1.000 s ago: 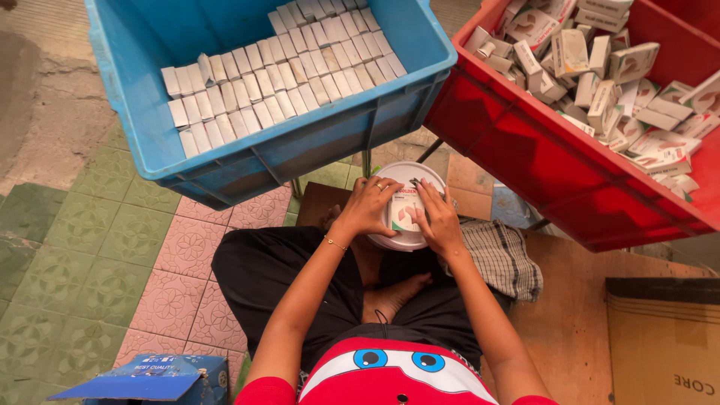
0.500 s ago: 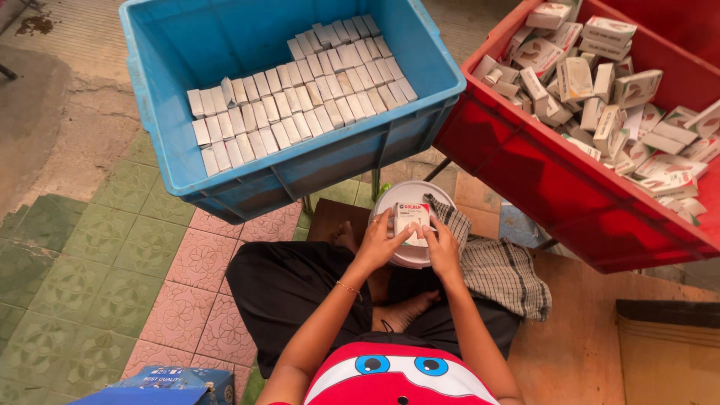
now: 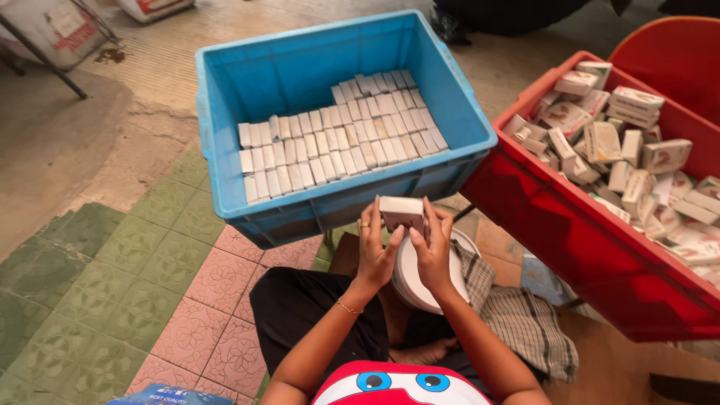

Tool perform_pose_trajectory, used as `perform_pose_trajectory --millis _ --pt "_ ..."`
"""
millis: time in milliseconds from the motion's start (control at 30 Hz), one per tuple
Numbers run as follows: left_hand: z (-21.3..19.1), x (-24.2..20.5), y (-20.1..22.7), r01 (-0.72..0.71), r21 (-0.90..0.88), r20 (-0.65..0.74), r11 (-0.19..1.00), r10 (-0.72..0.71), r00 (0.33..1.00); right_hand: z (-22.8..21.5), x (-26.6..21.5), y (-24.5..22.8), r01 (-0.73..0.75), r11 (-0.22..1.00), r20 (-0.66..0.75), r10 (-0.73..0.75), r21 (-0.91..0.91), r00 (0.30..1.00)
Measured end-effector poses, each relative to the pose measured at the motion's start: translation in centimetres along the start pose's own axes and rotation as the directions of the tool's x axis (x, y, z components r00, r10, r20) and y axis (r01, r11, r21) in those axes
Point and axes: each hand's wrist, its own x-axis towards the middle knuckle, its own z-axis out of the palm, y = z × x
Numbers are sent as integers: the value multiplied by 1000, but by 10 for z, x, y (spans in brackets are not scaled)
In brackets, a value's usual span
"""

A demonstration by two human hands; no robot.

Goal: The person sits on the floor and repeatedly picks up small white boxes from a red crate. They wipe each box with a cloth on a white bucket lid and then place the cleaned boxes into a blue crate.

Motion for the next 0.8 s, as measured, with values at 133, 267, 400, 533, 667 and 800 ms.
perform_pose_trajectory --millis 133,267,400,533,667,800 --pt "-33 47 43 -75 -16 -85 997 73 994 33 47 -57 209 977 6 -210 28 978" --pt "-62 108 43 -169 142 -121 975 186 975 70 108 -78 327 944 46 -329 52 943" --pt "-84 188 0 -186 186 -176 965 219 960 106 168 -89 161 903 92 -214 398 972" --pt "-107 272 -66 -11 198 -235 980 58 970 158 236 -41 -88 864 190 -9 496 982" --pt "-119 331 -106 274 111 -265 955 -237 935 206 300 21 -466 580 359 296 669 885" --pt "-116 366 -112 396 -55 -269 917 -395 878 232 343 56 -548 431 378 419 717 825"
